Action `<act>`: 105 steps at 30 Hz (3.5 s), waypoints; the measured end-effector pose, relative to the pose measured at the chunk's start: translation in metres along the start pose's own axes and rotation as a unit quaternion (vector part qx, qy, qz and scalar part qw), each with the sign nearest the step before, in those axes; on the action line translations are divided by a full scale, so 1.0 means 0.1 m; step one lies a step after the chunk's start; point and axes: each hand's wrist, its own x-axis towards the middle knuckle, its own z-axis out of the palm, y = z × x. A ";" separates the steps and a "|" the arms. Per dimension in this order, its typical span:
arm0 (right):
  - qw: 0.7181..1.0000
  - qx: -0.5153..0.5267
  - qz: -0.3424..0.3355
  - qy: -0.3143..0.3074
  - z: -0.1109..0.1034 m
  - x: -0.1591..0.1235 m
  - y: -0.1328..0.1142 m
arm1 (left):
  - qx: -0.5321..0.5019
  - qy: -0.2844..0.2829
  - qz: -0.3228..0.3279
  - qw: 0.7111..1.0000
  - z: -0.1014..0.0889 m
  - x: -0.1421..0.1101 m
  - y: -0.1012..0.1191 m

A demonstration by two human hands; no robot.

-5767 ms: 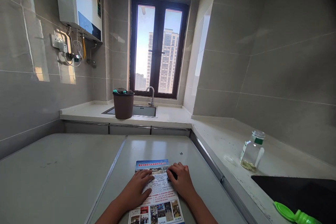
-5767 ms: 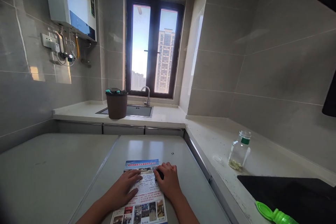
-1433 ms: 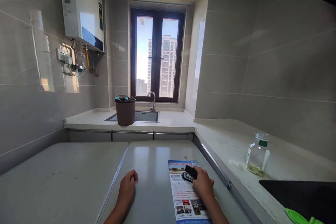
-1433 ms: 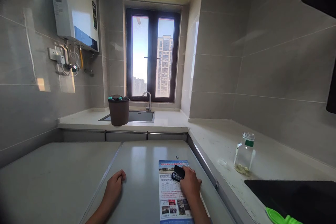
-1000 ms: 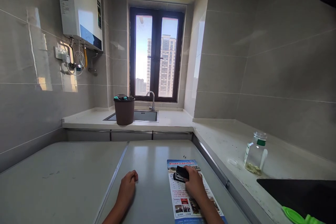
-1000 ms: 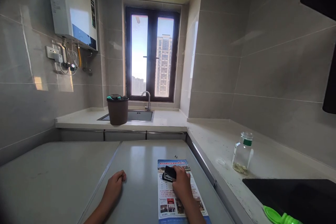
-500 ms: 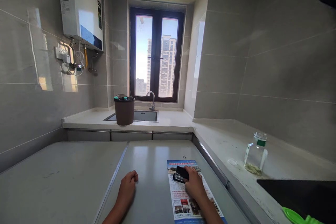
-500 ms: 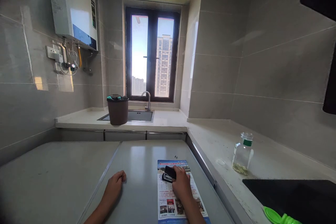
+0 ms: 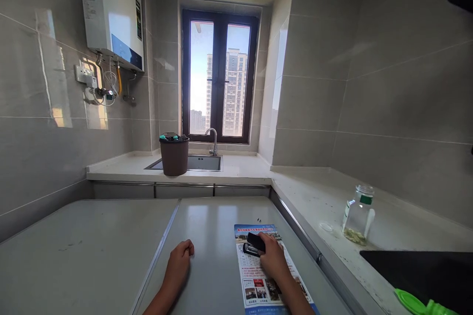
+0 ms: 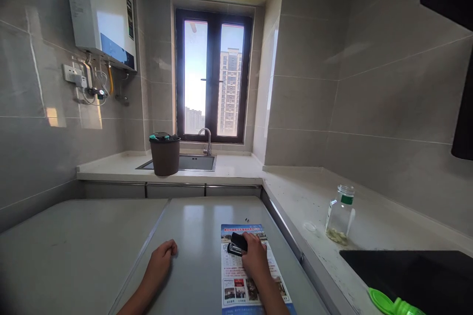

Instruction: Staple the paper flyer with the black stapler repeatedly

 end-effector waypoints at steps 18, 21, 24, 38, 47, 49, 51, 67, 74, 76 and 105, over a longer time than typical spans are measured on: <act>1.000 0.007 0.009 -0.012 0.02 0.01 0.02 | 0.006 -0.011 -0.007 1.000 0.00 0.00 -0.02; 1.000 0.007 0.003 -0.006 0.03 0.02 0.03 | 0.002 -0.007 -0.001 1.000 0.01 0.00 -0.04; 1.000 0.010 -0.005 0.000 0.04 0.02 0.04 | 0.000 -0.004 0.002 1.000 0.03 0.01 -0.07; 1.000 0.009 -0.003 -0.007 0.06 0.03 0.06 | 0.004 -0.003 0.001 1.000 0.03 0.02 -0.06; 1.000 0.010 -0.012 -0.015 0.02 0.03 0.05 | -0.004 -0.010 -0.011 1.000 0.01 -0.01 -0.03; 1.000 0.010 -0.011 -0.016 0.01 0.03 0.05 | -0.002 -0.010 -0.009 1.000 0.01 -0.02 -0.03; 1.000 0.009 -0.009 -0.018 0.01 0.03 0.05 | 0.002 -0.010 -0.006 1.000 0.02 -0.01 -0.05; 1.000 0.004 0.002 -0.029 0.00 0.01 0.04 | -0.011 -0.002 -0.004 1.000 0.03 0.00 -0.04; 0.993 0.105 -0.021 0.038 -0.18 0.22 0.22 | -0.006 0.002 -0.011 1.000 0.01 -0.03 -0.01; 0.987 0.142 -0.023 0.072 -0.24 0.39 0.33 | -0.001 0.002 -0.016 1.000 0.01 -0.03 -0.01; 0.990 -0.016 -0.090 -0.112 0.70 0.92 0.10 | -0.187 0.183 -0.123 0.957 -0.34 0.16 -0.09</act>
